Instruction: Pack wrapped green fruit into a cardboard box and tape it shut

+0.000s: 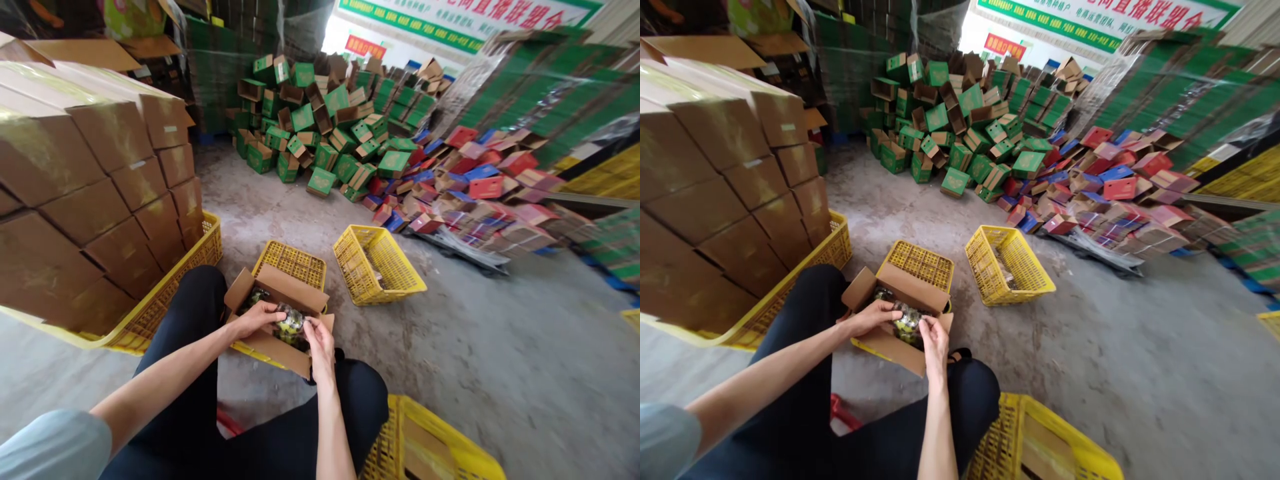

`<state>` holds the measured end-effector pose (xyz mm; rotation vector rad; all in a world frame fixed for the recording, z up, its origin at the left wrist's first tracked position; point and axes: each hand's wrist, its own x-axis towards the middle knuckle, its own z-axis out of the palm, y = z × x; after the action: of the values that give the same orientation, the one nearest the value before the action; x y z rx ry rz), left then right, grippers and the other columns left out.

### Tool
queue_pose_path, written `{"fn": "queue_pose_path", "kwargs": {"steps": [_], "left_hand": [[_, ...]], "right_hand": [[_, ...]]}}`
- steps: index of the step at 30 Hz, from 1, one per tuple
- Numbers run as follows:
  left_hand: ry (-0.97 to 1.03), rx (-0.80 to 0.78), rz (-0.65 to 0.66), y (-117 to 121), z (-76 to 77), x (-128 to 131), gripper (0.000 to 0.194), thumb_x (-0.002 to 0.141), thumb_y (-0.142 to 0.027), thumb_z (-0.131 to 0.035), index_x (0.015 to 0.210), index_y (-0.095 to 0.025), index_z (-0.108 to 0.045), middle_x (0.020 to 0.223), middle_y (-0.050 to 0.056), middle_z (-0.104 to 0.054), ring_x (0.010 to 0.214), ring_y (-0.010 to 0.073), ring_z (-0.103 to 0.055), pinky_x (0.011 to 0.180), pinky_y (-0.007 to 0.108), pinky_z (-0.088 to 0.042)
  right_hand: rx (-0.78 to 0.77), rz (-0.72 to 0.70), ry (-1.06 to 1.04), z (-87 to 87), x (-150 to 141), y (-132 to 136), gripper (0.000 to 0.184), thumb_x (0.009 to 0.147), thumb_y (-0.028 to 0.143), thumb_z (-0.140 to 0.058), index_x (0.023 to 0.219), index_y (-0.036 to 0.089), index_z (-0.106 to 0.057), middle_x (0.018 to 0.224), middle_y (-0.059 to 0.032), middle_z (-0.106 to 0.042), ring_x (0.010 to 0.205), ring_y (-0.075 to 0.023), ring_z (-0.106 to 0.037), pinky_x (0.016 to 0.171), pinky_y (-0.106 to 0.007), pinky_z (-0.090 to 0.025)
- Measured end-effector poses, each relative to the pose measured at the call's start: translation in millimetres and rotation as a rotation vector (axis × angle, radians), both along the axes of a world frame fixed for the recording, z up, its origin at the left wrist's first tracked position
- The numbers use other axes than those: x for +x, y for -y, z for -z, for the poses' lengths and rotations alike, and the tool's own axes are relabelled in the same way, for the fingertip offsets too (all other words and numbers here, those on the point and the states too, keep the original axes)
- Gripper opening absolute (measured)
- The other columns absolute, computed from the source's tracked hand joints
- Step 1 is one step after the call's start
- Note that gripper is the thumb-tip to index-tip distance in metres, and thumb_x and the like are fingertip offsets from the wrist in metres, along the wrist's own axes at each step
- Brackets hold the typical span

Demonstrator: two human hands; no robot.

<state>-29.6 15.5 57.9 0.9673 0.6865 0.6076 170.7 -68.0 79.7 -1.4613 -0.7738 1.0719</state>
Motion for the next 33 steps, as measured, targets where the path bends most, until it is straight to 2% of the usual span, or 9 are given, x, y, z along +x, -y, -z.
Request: {"fn": "queue_pose_path", "kwargs": {"steps": [3,7,10,13,15,18,21,26,33], "left_hand": [[0.001,-0.026,-0.028,-0.5,2.3,1.5,0.053,0.072,-0.06,-0.085,0.095,-0.012,-0.081,0.092,0.011,-0.078,0.086,0.0217,-0.07,0.084,0.033,-0.055],[0.062,-0.091,-0.065,0.3,2.3,7.6,0.056,0.07,-0.061,-0.088,0.095,-0.012,-0.08,0.093,0.011,-0.077,0.09,0.0223,-0.071,0.086,0.035,-0.058],[0.1,-0.166,-0.11,3.0,4.2,14.2,0.057,0.066,-0.062,-0.089,0.089,-0.011,-0.079,0.089,0.01,-0.075,0.082,0.0183,-0.07,0.084,0.035,-0.06],[0.1,-0.232,-0.148,5.8,8.2,17.4,0.057,0.064,-0.061,-0.091,0.085,-0.01,-0.077,0.085,0.009,-0.074,0.074,0.0146,-0.068,0.079,0.032,-0.061],[0.089,-0.246,-0.156,5.8,10.1,15.7,0.058,0.064,-0.061,-0.091,0.087,-0.009,-0.077,0.086,0.009,-0.074,0.076,0.0152,-0.069,0.078,0.031,-0.061],[0.081,-0.227,-0.144,3.7,10.3,9.9,0.058,0.067,-0.061,-0.09,0.091,-0.01,-0.077,0.089,0.01,-0.074,0.081,0.0168,-0.07,0.078,0.03,-0.061],[0.069,-0.205,-0.109,2.8,8.5,5.5,0.057,0.069,-0.062,-0.088,0.092,-0.011,-0.077,0.09,0.01,-0.075,0.082,0.0169,-0.07,0.08,0.031,-0.06],[0.053,-0.12,-0.048,4.3,4.0,1.5,0.056,0.073,-0.064,-0.084,0.097,-0.013,-0.077,0.093,0.009,-0.076,0.083,0.0184,-0.07,0.082,0.032,-0.057],[-0.087,0.098,-0.044,-5.6,-10.6,-4.6,0.042,0.071,-0.053,-0.087,0.072,-0.013,-0.075,0.065,0.003,-0.068,0.06,0.0132,-0.059,0.063,0.024,-0.047]], "right_hand": [[-0.004,0.032,0.018,-1.4,0.6,0.8,0.041,0.071,0.057,-0.085,0.088,0.02,-0.079,0.087,-0.0055,-0.078,0.082,-0.0228,-0.07,0.08,-0.032,-0.056],[0.036,0.11,-0.088,-0.8,0.0,-1.8,0.039,0.07,0.055,-0.087,0.086,0.02,-0.077,0.083,-0.0033,-0.077,0.077,-0.0197,-0.068,0.075,-0.03,-0.055],[0.045,0.163,-0.182,0.4,-0.8,-5.2,0.042,0.066,0.056,-0.088,0.083,0.02,-0.074,0.081,-0.0022,-0.075,0.073,-0.0181,-0.066,0.067,-0.028,-0.053],[0.03,0.149,-0.183,1.2,-0.5,-6.1,0.042,0.068,0.057,-0.086,0.084,0.021,-0.072,0.083,-0.0028,-0.075,0.074,-0.0187,-0.067,0.064,-0.027,-0.053],[-0.002,0.108,-0.163,1.6,0.1,-5.2,0.042,0.071,0.058,-0.085,0.089,0.022,-0.072,0.09,-0.0041,-0.076,0.08,-0.0201,-0.069,0.066,-0.028,-0.054],[-0.085,0.018,-0.173,3.2,0.3,-3.2,0.047,0.069,0.058,-0.087,0.097,0.023,-0.074,0.098,-0.006,-0.077,0.085,-0.0211,-0.07,0.069,-0.03,-0.057],[-0.124,-0.036,-0.184,6.2,0.5,-1.6,0.05,0.064,0.057,-0.09,0.095,0.02,-0.077,0.092,-0.0061,-0.077,0.08,-0.0202,-0.07,0.069,-0.03,-0.058],[-0.081,0.044,-0.143,11.0,3.2,-1.6,0.051,0.062,0.059,-0.09,0.09,0.018,-0.081,0.083,-0.0044,-0.076,0.072,-0.0182,-0.067,0.066,-0.029,-0.057],[-0.037,0.08,-0.103,6.5,2.3,-0.2,0.045,0.066,0.06,-0.087,0.084,0.018,-0.081,0.079,-0.0047,-0.076,0.069,-0.0196,-0.067,0.064,-0.03,-0.055]]}}
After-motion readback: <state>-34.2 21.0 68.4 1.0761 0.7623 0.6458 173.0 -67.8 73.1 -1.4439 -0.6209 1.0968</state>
